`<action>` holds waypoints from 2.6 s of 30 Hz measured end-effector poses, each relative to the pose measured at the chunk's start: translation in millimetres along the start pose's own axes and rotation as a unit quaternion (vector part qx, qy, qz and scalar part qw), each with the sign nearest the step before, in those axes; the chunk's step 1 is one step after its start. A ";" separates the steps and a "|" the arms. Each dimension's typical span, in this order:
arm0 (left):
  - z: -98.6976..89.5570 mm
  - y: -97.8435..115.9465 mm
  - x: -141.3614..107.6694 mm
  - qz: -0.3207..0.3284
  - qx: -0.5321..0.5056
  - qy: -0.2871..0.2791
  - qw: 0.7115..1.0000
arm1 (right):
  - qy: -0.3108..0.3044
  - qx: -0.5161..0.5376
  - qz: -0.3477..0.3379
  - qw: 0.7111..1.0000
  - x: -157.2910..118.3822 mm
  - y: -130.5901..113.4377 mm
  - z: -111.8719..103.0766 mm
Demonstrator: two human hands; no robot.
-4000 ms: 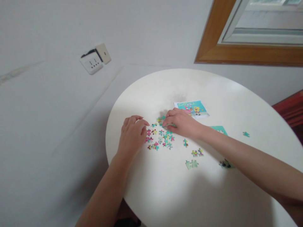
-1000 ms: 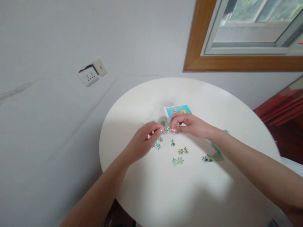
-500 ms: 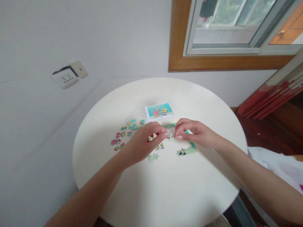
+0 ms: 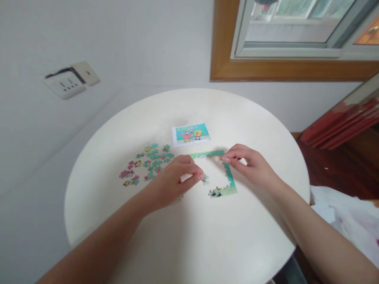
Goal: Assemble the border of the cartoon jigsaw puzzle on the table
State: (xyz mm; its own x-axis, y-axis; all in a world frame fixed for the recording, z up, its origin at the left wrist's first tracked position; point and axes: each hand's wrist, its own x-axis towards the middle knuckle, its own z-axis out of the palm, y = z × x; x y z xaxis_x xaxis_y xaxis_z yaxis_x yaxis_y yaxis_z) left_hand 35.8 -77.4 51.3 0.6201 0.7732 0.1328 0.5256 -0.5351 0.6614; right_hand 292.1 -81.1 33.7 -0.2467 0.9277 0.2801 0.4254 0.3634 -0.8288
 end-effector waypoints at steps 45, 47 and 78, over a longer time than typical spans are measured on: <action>31.2 -2.7 -13.3 0.046 0.108 -0.059 0.991 | -0.239 -0.182 -0.122 0.946 -15.3 -2.2 11.6; 31.2 -1.9 -14.1 0.052 0.121 -0.057 0.990 | -0.239 -0.181 -0.121 0.946 -15.4 -2.3 11.6; 25.5 -3.0 -18.1 0.081 0.139 -0.079 0.984 | -0.247 -0.172 -0.133 0.944 -15.0 -4.4 12.0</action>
State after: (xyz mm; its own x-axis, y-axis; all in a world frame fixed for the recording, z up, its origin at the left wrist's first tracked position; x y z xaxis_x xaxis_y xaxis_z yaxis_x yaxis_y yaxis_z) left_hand 37.9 -98.4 28.1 0.7803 0.6189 0.0896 0.5370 -0.7366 0.4113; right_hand 283.5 -97.6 27.3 -0.7247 0.6775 0.1259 0.5277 0.6630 -0.5310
